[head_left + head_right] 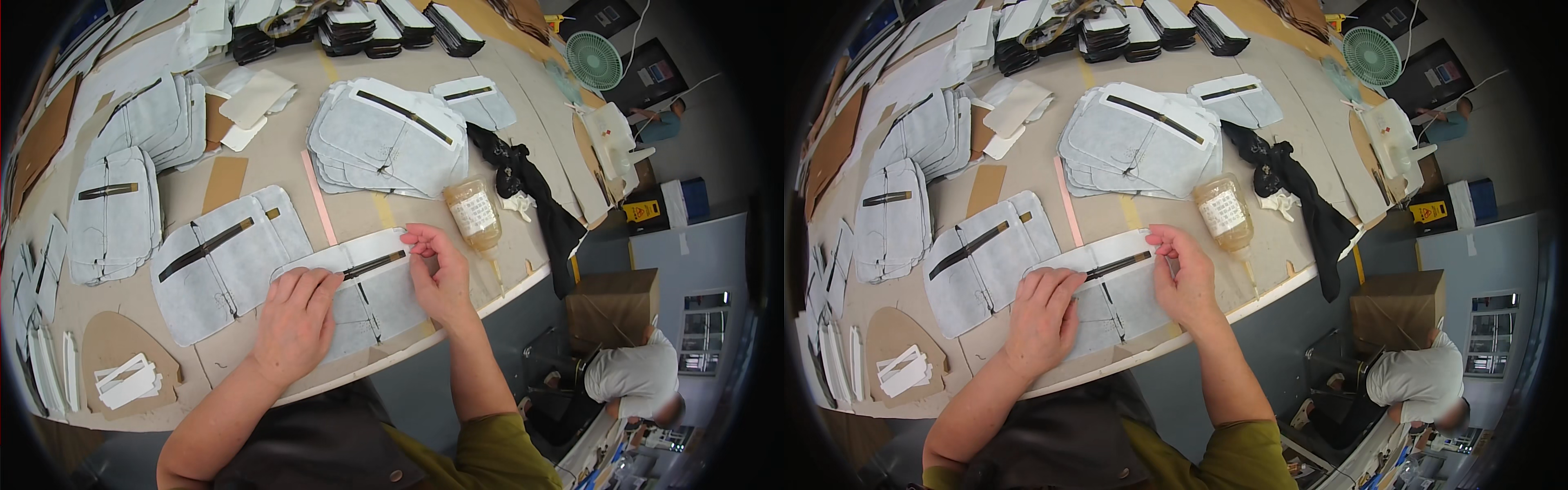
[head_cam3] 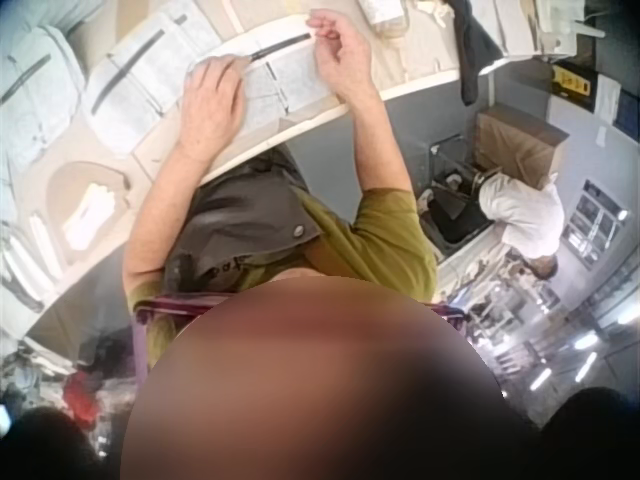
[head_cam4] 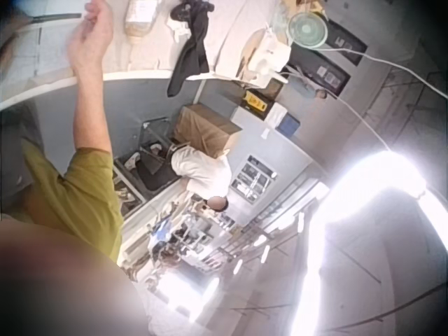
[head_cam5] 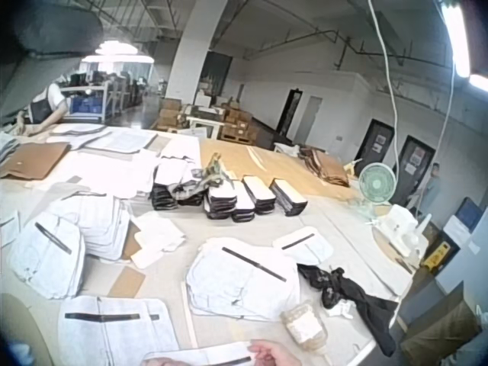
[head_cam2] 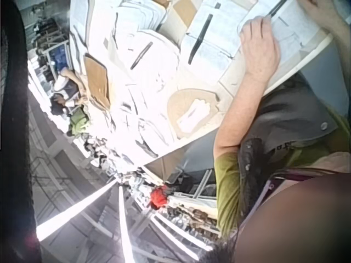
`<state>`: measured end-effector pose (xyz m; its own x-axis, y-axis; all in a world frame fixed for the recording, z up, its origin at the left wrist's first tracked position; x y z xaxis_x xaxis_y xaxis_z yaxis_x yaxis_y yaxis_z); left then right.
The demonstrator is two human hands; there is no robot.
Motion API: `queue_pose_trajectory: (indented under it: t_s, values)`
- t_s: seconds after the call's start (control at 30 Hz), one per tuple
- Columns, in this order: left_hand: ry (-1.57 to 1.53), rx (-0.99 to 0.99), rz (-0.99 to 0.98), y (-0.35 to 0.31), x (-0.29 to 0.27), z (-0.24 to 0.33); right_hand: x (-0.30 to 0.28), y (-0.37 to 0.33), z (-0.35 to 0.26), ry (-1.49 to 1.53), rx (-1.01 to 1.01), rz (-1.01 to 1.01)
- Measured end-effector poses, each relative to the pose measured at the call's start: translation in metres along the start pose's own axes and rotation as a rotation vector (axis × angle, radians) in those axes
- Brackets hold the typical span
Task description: The recorder is gluing and attaching zipper components to small fabric pouch pieces in a workshop environment.
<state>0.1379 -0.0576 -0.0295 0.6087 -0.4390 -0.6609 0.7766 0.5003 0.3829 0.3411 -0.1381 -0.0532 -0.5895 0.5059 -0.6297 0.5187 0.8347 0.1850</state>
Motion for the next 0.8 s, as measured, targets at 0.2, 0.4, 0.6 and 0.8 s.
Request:
queue_pose_trajectory:
  t_s: [0.2, 0.4, 0.6, 0.8]
  values:
    - [0.005, -0.042, -0.004, 0.001, -0.002, -0.001, -0.003, -0.002, -0.008, -0.105, -0.060, 0.034]
    - [-0.014, -0.088, 0.003, 0.000, -0.003, -0.006, -0.011, 0.001, -0.010, -0.162, -0.111, 0.100]
    - [-0.084, -0.084, 0.033, 0.003, -0.005, -0.003, 0.018, 0.010, -0.048, -0.097, -0.185, -0.020]
    - [-0.115, -0.101, 0.057, -0.005, -0.008, -0.014, 0.046, 0.013, -0.045, -0.063, -0.224, -0.102]
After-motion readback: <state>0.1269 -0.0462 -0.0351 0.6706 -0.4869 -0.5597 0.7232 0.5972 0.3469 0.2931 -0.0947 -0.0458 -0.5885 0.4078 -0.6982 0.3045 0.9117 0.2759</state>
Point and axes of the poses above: each hand's wrist, its own y-axis towards the middle knuckle, its own x-axis out of the palm, z = x × y, the point moved 6 cm from there along y, towards the middle knuckle, and after that the axes turned 9 degrees about -y, right-handed, at the moved point
